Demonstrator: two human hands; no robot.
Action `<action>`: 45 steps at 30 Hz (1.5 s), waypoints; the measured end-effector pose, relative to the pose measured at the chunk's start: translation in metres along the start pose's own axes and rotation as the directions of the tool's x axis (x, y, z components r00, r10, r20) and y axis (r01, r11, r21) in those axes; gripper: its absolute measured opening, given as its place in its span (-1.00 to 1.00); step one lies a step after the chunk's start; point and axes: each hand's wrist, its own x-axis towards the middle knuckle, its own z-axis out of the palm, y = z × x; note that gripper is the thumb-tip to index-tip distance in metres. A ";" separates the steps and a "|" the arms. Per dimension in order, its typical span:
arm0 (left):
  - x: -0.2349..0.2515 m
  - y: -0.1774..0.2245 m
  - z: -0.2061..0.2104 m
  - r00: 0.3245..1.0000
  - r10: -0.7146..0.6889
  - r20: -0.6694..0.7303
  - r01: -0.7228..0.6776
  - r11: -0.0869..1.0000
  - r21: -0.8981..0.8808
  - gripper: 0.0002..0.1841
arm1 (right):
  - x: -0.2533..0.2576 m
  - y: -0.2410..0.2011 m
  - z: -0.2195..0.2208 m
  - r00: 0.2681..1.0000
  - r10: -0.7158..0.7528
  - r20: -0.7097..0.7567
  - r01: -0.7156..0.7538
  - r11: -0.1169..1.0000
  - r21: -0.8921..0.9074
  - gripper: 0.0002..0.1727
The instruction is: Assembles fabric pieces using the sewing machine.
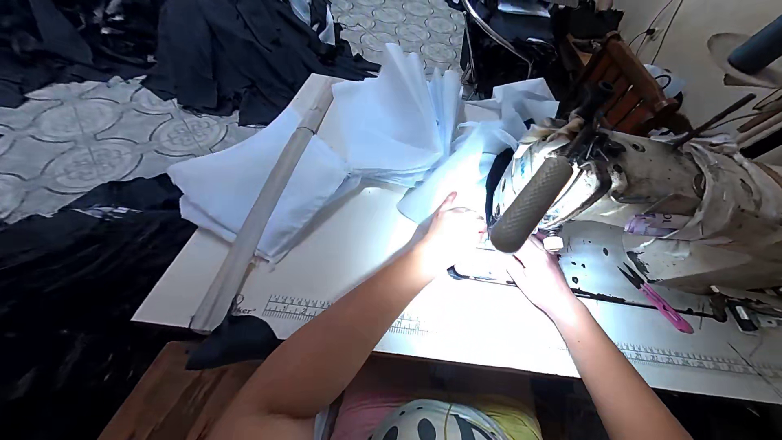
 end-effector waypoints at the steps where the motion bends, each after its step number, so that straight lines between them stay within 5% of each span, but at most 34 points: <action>1: 0.002 -0.002 0.001 0.999 -0.003 -0.037 0.003 1.000 0.013 -0.73 | -0.001 -0.003 0.000 0.999 0.024 -0.044 -0.024 1.000 0.013 -0.65; 7: -0.006 0.015 -0.025 0.991 -0.119 0.060 0.119 0.993 -0.009 -0.66 | -0.005 -0.002 0.002 0.950 0.031 -0.312 -0.022 0.999 0.034 -0.75; 10: -0.020 0.021 -0.034 0.960 -0.037 -0.279 0.041 0.999 0.008 -0.77 | -0.004 0.001 -0.002 0.927 0.013 -0.376 -0.022 1.000 -0.019 -0.71; 12: -0.022 0.022 -0.048 0.922 -0.183 -0.341 0.199 0.980 0.014 -0.56 | -0.003 0.000 -0.003 0.914 0.008 -0.407 -0.019 1.000 -0.023 -0.72; 13: -0.020 0.021 -0.057 0.921 -0.310 -0.236 0.321 0.947 0.011 -0.41 | -0.003 -0.001 -0.002 0.907 0.003 -0.420 -0.013 1.000 -0.021 -0.73; 15: -0.011 0.016 -0.061 0.893 -0.448 0.038 0.448 0.894 0.023 -0.38 | -0.002 -0.006 -0.001 0.916 0.009 -0.401 -0.006 1.000 0.010 -0.75; 17: 0.001 0.015 -0.056 0.908 -0.399 0.129 0.406 0.913 -0.032 -0.62 | -0.002 -0.013 -0.003 0.944 0.032 -0.329 -0.019 0.999 0.044 -0.76; 21: 0.044 0.007 -0.046 0.971 -0.229 -0.069 0.222 0.970 -0.097 -0.67 | -0.002 -0.010 -0.002 0.949 0.002 -0.315 0.021 0.997 0.068 -0.77; 24: 0.058 0.004 -0.040 0.985 -0.150 0.087 0.152 0.988 -0.009 -0.55 | -0.006 -0.007 -0.001 0.939 0.007 -0.345 0.021 0.997 0.076 -0.75; 26: 0.049 0.004 -0.051 0.990 -0.142 -0.013 0.142 0.990 0.009 -0.58 | -0.007 -0.004 -0.002 0.930 -0.010 -0.366 0.039 0.997 0.072 -0.73; 30: 0.021 -0.045 -0.086 0.887 -0.328 -0.324 0.339 0.940 -0.023 -0.55 | -0.007 -0.004 -0.003 0.927 -0.041 -0.372 0.066 0.996 0.057 -0.74; 36: 0.003 -0.087 -0.084 0.797 -0.524 -0.299 0.496 0.851 -0.172 -0.68 | -0.009 -0.009 -0.005 0.955 -0.066 -0.288 0.095 0.992 0.086 -0.79; 39: 0.004 -0.073 -0.085 0.825 -0.512 -0.237 0.513 0.856 -0.063 -0.55 | -0.012 -0.006 -0.009 0.961 -0.061 -0.270 0.090 0.991 0.095 -0.80; 45: 0.005 -0.069 -0.082 0.828 -0.500 -0.255 0.529 0.847 0.055 -0.63 | -0.009 -0.009 -0.013 0.975 -0.018 -0.222 0.049 0.989 0.137 -0.80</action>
